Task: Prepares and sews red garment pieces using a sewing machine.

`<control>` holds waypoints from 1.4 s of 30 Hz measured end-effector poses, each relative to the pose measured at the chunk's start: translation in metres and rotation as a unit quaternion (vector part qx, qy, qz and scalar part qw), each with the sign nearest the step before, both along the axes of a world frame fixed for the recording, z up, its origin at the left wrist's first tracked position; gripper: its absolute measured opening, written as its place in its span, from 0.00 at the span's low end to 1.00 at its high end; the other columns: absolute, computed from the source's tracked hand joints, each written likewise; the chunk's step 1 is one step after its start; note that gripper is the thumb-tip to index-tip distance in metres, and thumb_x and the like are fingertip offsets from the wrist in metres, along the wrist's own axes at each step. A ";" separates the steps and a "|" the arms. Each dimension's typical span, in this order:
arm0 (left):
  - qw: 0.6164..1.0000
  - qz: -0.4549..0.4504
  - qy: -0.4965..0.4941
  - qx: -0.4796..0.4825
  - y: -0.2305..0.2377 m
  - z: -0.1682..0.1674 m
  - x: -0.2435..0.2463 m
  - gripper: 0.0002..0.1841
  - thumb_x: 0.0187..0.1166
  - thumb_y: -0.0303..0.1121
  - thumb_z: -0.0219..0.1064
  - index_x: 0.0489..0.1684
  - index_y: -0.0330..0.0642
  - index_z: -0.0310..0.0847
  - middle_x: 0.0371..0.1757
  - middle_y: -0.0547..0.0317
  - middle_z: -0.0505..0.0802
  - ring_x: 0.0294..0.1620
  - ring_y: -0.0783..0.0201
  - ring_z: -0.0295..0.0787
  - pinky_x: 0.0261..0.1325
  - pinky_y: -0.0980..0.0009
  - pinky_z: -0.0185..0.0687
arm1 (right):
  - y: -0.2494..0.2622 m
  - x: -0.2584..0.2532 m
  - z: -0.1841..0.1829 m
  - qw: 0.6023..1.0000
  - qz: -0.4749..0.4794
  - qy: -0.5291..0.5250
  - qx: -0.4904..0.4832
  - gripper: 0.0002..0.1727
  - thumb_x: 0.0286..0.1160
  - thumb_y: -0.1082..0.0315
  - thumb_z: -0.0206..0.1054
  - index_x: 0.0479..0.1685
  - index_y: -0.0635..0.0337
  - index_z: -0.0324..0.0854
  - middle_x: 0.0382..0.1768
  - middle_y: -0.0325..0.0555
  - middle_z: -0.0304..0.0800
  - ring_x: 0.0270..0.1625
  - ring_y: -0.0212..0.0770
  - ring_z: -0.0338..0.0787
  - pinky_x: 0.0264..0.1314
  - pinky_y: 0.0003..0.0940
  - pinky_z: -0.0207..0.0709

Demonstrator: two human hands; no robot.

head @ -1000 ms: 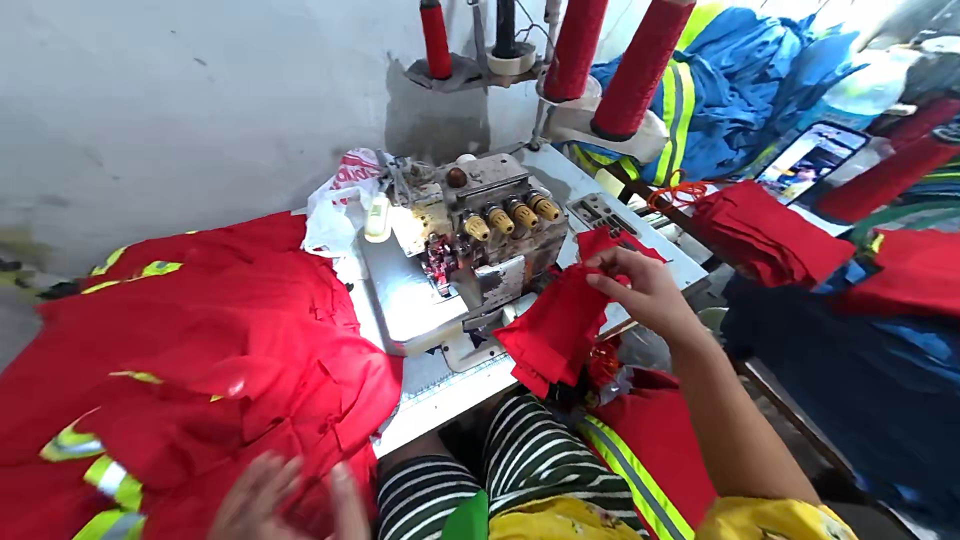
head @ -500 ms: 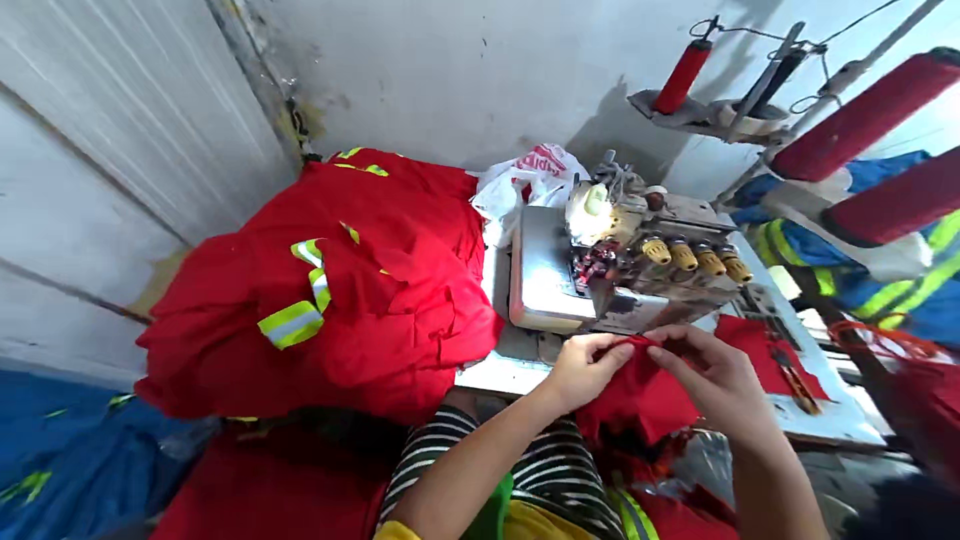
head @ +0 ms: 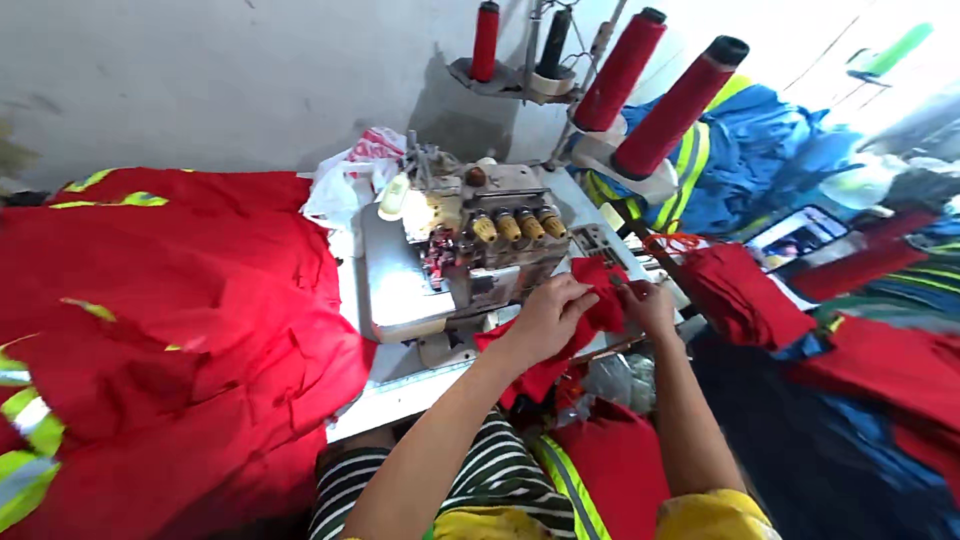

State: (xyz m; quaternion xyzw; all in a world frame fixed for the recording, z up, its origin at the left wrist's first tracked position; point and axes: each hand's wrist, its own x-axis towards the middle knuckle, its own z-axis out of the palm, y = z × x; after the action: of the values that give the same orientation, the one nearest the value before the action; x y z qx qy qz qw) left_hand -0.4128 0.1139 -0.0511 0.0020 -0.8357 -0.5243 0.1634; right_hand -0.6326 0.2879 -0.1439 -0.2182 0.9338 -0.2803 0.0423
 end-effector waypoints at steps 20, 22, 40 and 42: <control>0.950 0.128 -0.205 0.199 -0.014 -0.068 0.089 0.26 0.73 0.22 0.70 0.71 0.29 0.69 0.49 0.50 0.93 0.47 0.68 0.92 0.56 0.69 0.87 | 0.000 0.096 0.029 0.976 0.097 -0.078 -0.181 0.17 0.85 0.69 0.46 0.58 0.78 0.66 0.30 0.49 0.79 0.24 0.36 0.80 0.29 0.35 0.78; 0.950 0.127 -0.191 0.211 -0.014 -0.071 0.091 0.26 0.72 0.19 0.68 0.71 0.28 0.68 0.50 0.51 0.93 0.48 0.69 0.92 0.56 0.71 0.87 | -0.001 0.126 0.032 0.936 0.194 -0.226 -0.189 0.19 0.88 0.63 0.42 0.60 0.71 0.68 0.25 0.34 0.74 0.21 0.24 0.71 0.25 0.25 0.69; 0.956 -0.059 -0.048 0.283 -0.019 -0.067 0.076 0.31 0.68 0.14 0.62 0.76 0.24 0.64 0.78 0.46 0.78 0.70 0.67 0.84 0.68 0.69 0.85 | -0.032 0.140 0.029 0.871 0.344 -0.312 -0.162 0.18 0.87 0.57 0.54 0.34 0.56 0.83 0.20 0.22 0.75 0.22 0.14 0.71 0.27 0.15 0.65; 0.956 -0.065 -0.058 0.279 -0.018 -0.066 0.076 0.32 0.68 0.14 0.63 0.77 0.25 0.63 0.79 0.46 0.77 0.70 0.67 0.84 0.67 0.69 0.86 | -0.036 0.138 0.028 0.868 0.348 -0.315 -0.164 0.18 0.87 0.57 0.54 0.33 0.56 0.83 0.20 0.22 0.75 0.22 0.14 0.71 0.27 0.14 0.65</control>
State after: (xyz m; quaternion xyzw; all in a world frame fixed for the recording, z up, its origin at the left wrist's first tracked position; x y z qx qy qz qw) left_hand -0.3371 0.0955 -0.1172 0.0236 -0.6629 -0.7447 0.0735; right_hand -0.4947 0.2524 -0.1161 -0.4333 0.6748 -0.4504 0.3924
